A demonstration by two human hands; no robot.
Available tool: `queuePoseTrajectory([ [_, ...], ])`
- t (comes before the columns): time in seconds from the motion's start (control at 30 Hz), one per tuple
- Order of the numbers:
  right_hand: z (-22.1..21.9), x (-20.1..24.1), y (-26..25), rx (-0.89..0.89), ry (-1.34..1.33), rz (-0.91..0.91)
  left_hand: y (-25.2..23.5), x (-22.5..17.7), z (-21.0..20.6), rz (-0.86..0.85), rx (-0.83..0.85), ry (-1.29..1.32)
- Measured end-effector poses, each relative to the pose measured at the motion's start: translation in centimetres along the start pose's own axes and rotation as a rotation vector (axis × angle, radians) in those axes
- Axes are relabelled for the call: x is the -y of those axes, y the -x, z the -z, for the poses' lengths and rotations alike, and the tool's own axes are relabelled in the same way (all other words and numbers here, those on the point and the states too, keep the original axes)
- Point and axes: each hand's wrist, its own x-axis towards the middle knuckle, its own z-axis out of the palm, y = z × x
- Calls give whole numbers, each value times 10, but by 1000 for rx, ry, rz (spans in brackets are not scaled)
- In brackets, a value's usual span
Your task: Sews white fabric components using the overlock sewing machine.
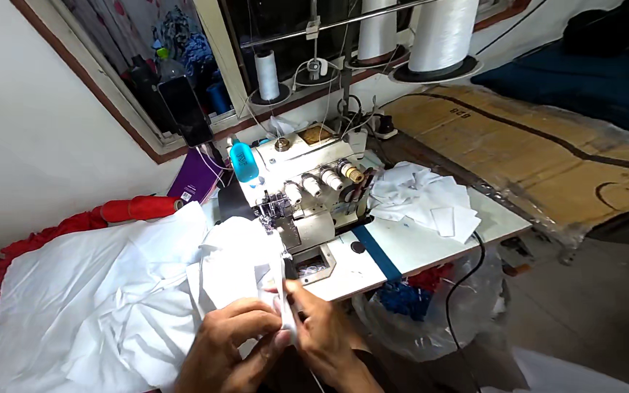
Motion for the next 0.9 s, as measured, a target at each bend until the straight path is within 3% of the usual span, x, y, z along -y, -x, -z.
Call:
queuePoseTrajectory([
  [0.07,2,10,25,137,23,-5,-4,7,-21,-11,-8,140],
  [0.13,7,21,38,195,39,54,-3,19,-36,-17,5,85],
  [0.27,44,29,26,288,36,143,18,11,-21,61,89,-481],
  [0.4,40,13,0,117,249,79,24,-22,-15,77,151,-745],
  [0.5,20,3,-22,-14,338,-223,25,-31,-37,21,50,-874],
  [0.57,21,0,-37,81,70,-556,27,-31,-48,71,27,-936],
  [0.63,21,-7,-41,132,-228,-731,29,-32,-54,187,61,-966],
  [0.9,17,-1,-39,-10,-815,-803,17,-40,-69,169,-51,-933],
])
